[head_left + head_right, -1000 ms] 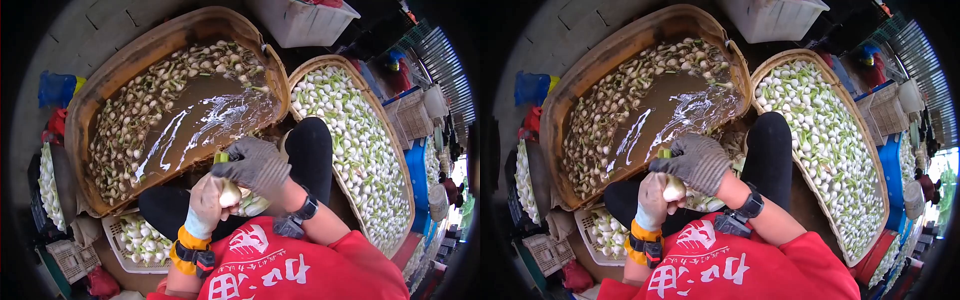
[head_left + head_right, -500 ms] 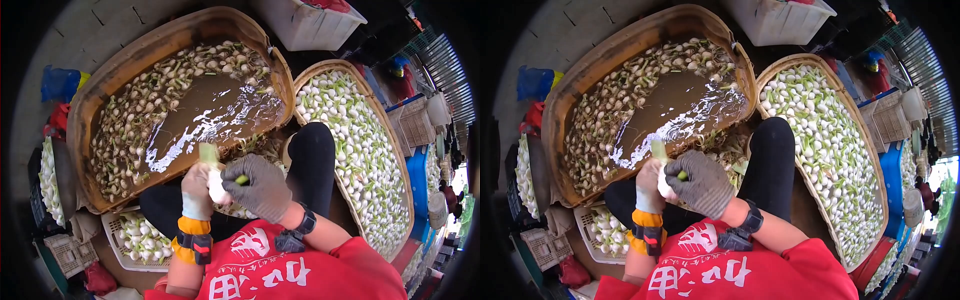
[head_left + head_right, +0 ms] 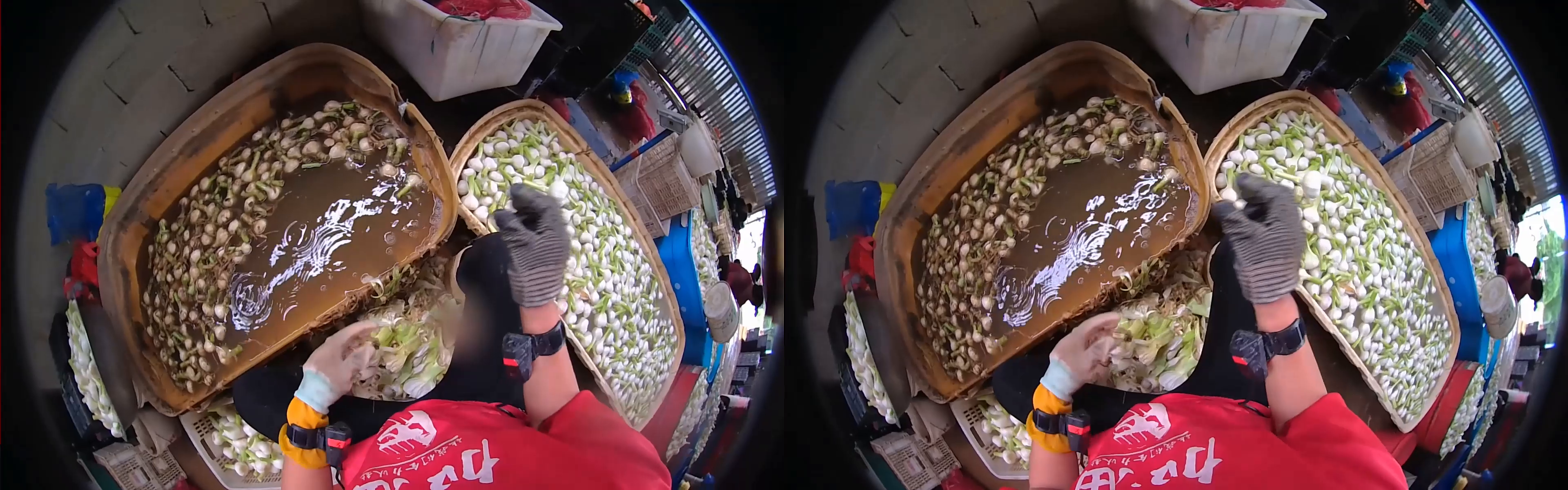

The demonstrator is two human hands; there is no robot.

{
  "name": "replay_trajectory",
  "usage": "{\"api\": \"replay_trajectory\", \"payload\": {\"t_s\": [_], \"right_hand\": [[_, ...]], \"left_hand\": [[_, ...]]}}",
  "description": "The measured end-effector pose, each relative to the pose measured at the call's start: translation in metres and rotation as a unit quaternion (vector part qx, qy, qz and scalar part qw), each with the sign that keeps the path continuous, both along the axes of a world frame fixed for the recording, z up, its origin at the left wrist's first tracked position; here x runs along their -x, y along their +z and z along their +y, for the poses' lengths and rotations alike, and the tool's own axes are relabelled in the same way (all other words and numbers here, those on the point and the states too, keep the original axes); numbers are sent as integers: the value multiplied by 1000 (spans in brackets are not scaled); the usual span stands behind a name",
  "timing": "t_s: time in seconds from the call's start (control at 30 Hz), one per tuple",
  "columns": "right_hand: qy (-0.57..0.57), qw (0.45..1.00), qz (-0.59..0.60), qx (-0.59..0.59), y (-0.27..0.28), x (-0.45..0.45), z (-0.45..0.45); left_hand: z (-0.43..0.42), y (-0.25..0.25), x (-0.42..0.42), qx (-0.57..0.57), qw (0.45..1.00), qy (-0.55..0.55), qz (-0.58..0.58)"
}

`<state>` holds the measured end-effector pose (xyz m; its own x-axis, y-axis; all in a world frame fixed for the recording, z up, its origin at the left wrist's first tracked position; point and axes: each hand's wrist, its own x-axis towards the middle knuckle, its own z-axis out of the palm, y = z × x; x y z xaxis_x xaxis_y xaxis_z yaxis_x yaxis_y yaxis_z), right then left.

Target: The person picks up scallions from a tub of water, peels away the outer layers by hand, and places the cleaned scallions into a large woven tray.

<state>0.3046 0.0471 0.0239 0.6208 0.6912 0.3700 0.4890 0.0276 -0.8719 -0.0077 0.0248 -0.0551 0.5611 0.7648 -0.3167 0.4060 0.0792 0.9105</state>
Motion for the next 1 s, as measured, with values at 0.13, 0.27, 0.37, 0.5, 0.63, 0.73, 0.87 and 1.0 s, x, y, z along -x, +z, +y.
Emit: {"api": "replay_trajectory", "payload": {"t_s": [0.13, 0.27, 0.37, 0.5, 0.63, 0.73, 0.87, 1.0], "right_hand": [[136, 985, 59, 86, -41, 22, 23], [141, 935, 314, 80, -81, 22, 44], [144, 926, 332, 109, -84, 25, 48], [167, 927, 305, 138, -72, 34, 55], [238, 894, 358, 122, -75, 37, 53], [269, 876, 368, 160, -74, 37, 51], [234, 914, 291, 160, -72, 33, 49], [246, 949, 7, 195, -67, 41, 51]], "left_hand": [[65, 4, -39, 136, 982, 71, -112], [136, -26, -77, 264, 950, 92, -143], [203, -66, -136, 277, 948, 120, -100], [269, -127, -220, 199, 963, 135, -118], [273, -207, -258, 251, 962, 106, -14], [234, -194, -232, 309, 949, -63, 13], [185, -111, -167, 316, 928, 4, -196], [133, -15, -109, -27, 997, 51, -53]]}}
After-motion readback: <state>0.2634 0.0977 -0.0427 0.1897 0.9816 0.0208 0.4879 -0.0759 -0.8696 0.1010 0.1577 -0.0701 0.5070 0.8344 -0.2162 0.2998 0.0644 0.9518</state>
